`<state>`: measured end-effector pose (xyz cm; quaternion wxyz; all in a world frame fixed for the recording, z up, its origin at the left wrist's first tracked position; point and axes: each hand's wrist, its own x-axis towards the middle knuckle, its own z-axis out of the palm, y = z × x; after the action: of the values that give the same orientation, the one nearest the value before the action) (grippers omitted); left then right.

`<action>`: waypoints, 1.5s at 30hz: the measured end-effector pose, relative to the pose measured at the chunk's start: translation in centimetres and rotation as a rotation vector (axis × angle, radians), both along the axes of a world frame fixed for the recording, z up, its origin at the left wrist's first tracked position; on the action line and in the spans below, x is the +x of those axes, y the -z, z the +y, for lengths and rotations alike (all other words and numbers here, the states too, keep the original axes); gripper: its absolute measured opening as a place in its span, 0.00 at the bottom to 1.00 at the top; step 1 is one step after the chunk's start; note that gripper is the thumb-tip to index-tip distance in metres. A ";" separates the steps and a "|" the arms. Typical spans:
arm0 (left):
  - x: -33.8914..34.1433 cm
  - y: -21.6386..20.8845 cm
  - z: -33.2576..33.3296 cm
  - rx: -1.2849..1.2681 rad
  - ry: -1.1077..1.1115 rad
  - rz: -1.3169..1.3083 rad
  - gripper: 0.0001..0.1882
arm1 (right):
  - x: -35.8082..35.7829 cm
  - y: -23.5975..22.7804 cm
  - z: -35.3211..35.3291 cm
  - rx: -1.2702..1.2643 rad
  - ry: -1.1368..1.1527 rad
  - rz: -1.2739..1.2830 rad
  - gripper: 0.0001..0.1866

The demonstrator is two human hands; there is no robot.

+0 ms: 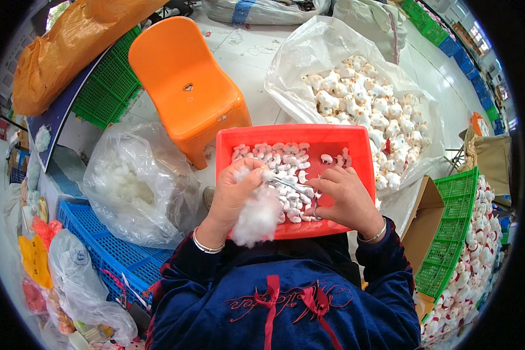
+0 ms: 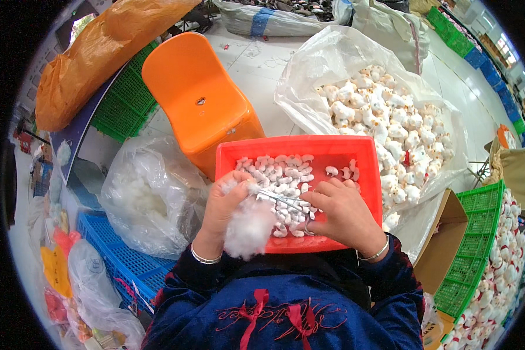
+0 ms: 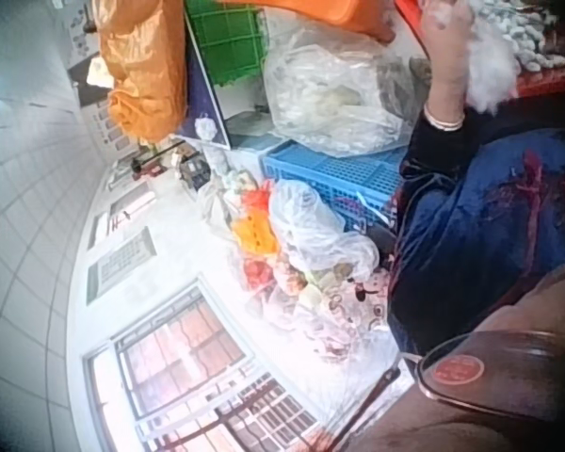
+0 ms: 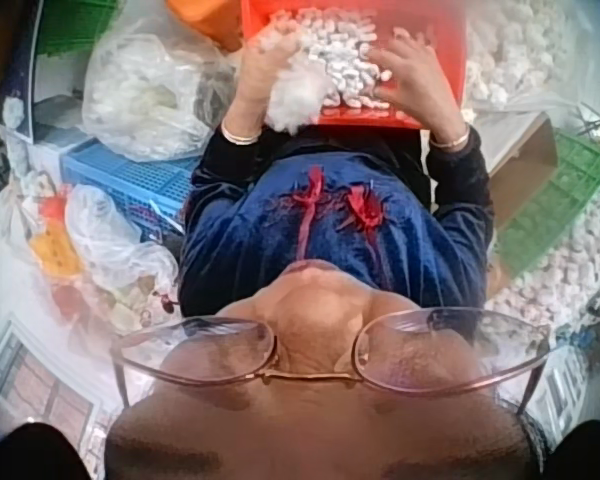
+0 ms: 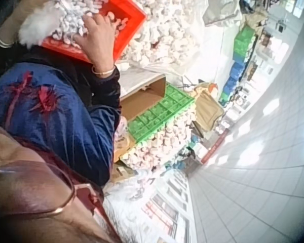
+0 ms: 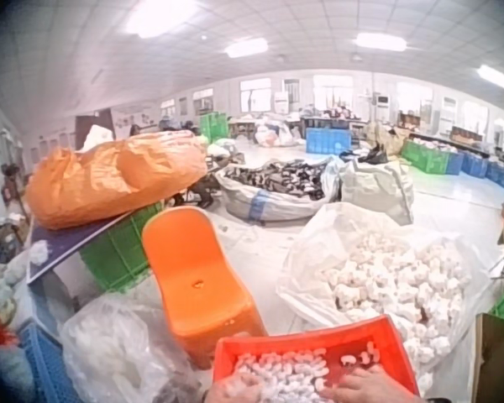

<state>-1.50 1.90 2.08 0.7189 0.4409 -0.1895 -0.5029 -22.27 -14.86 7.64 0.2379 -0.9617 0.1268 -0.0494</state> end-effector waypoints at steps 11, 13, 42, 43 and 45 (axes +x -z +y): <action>-0.7 0.7 -0.7 0.008 -0.085 -0.661 0.07 | -0.3 -0.1 0.7 0.272 -0.031 0.133 0.15; -0.8 0.6 -0.8 0.004 -0.150 -0.695 0.07 | -0.2 0.5 1.8 0.501 0.005 0.179 0.16; -0.5 0.4 -0.5 0.138 -0.315 -0.508 0.01 | 1.4 -0.1 3.7 -0.055 0.233 -0.176 0.30; -0.5 0.8 -0.6 0.131 -0.326 -0.544 0.01 | 1.7 -0.2 3.7 -0.078 0.224 -0.181 0.31; -0.6 1.0 -0.7 0.122 -0.342 -0.576 0.01 | 2.2 -0.2 3.7 -0.126 0.206 -0.192 0.31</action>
<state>-2.12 1.17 1.08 0.6821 0.6324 -0.2775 -0.2403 -20.07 -11.12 7.88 0.1815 -0.9475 0.1982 -0.1730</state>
